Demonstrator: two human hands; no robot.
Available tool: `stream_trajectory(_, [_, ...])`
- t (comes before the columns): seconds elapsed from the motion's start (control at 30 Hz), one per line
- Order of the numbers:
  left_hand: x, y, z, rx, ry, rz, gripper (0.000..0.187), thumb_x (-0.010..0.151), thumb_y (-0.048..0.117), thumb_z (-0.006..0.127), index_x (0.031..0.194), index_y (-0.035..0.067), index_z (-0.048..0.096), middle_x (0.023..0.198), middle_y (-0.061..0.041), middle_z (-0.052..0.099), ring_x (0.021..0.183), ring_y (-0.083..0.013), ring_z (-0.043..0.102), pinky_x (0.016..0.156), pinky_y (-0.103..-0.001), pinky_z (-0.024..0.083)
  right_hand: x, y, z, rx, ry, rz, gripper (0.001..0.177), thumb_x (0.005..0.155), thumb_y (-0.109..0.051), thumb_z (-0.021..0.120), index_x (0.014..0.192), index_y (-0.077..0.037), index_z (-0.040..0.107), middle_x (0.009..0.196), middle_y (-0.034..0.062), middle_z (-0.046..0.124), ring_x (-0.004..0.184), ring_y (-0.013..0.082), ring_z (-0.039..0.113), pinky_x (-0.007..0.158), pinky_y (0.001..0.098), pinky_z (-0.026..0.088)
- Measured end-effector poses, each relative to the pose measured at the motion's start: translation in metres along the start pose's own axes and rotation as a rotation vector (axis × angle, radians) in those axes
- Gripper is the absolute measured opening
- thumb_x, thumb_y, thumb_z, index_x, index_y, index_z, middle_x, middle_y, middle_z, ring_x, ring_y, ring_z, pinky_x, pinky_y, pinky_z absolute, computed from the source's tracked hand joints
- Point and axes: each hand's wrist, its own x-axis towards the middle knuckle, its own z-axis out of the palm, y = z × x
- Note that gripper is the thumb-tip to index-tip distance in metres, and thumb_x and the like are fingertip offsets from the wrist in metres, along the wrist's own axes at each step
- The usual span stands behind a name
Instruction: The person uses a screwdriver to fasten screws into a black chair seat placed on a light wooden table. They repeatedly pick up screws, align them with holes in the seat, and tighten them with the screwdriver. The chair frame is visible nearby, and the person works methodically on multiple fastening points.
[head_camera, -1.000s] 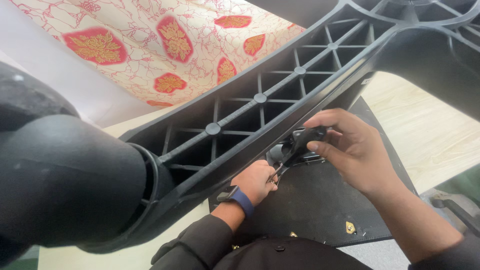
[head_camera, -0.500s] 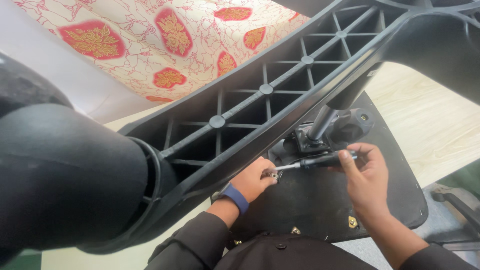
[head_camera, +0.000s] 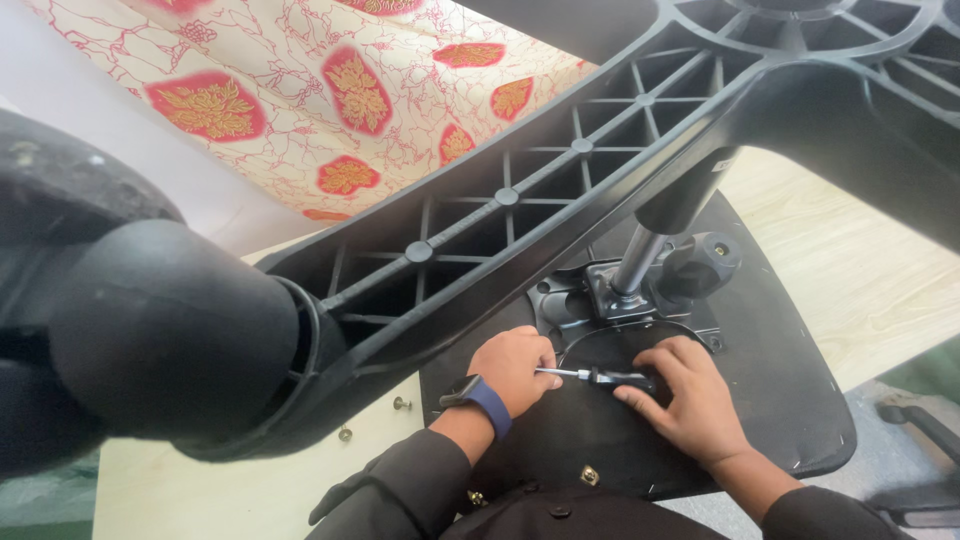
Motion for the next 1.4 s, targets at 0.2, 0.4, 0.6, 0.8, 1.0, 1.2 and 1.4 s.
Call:
stream_trajectory(0.2, [0.003,0.005,-0.002,0.08,-0.027,-0.151,0.021,0.084,0.028,0.083,0.088,0.011,0.072,0.095,-0.01,0.069,0.094,-0.0299,0.067,0.084,-0.044,0.053,0.0,0.0,-0.001,0.005,0.019,0.011,0.04,0.075,-0.037,0.081,0.09,-0.003,0.067,0.094,0.0085,0.061,0.09,0.0282,0.061,0.08,0.0389,0.05])
stream_trajectory(0.4, [-0.004,-0.03,-0.005,-0.107,-0.032,-0.241,0.017,0.07,0.018,0.087,0.078,0.009,0.076,0.081,-0.008,0.075,0.082,-0.0242,0.074,0.08,-0.036,0.058,-0.003,0.005,0.002,0.019,0.02,0.037,0.039,0.077,-0.037,0.079,0.09,-0.002,0.067,0.092,0.0095,0.06,0.091,0.0286,0.06,0.079,0.0391,0.05])
stream_trajectory(0.6, [-0.016,-0.098,-0.021,-0.65,0.036,-0.32,0.014,0.084,0.012,0.077,0.095,0.005,0.073,0.09,-0.01,0.075,0.083,-0.0144,0.068,0.081,-0.03,0.055,-0.002,0.004,0.004,-0.021,0.007,0.062,0.039,0.076,-0.04,0.079,0.086,-0.003,0.069,0.091,0.0077,0.062,0.093,0.0274,0.061,0.08,0.0396,0.05])
stream_trajectory(0.8, [-0.056,-0.141,-0.063,-0.271,0.312,-0.501,0.015,0.082,0.014,0.079,0.095,0.01,0.074,0.087,-0.008,0.076,0.078,-0.0172,0.071,0.076,-0.033,0.057,-0.001,0.008,0.008,-0.017,0.01,0.066,0.038,0.079,-0.041,0.077,0.086,-0.005,0.07,0.092,0.006,0.063,0.095,0.0265,0.061,0.083,0.039,0.05])
stream_trajectory(1.0, [-0.105,-0.156,-0.07,-0.097,0.317,-0.648,0.011,0.079,0.01,0.082,0.09,0.011,0.084,0.096,-0.009,0.081,0.087,-0.018,0.075,0.086,-0.032,0.057,0.001,0.008,0.008,-0.093,-0.149,0.193,0.04,0.08,-0.046,0.077,0.086,-0.007,0.072,0.09,0.0044,0.064,0.094,0.0237,0.062,0.083,0.0382,0.051])
stream_trajectory(1.2, [-0.111,-0.173,-0.058,0.037,0.244,-0.598,0.014,0.079,0.01,0.081,0.093,0.012,0.082,0.099,-0.01,0.077,0.091,-0.026,0.074,0.086,-0.037,0.059,-0.002,0.007,0.007,-0.057,-0.03,0.067,0.038,0.08,-0.042,0.077,0.09,-0.006,0.071,0.092,0.0067,0.063,0.098,0.027,0.06,0.085,0.0405,0.049])
stream_trajectory(1.4, [-0.103,-0.189,-0.047,0.19,0.197,-0.491,0.015,0.081,0.012,0.077,0.095,0.015,0.082,0.099,-0.01,0.076,0.095,-0.0268,0.072,0.09,-0.038,0.056,-0.006,0.008,0.005,-0.02,-0.015,0.074,0.04,0.08,-0.043,0.078,0.09,-0.005,0.07,0.095,0.0073,0.063,0.097,0.0272,0.06,0.083,0.0403,0.05])
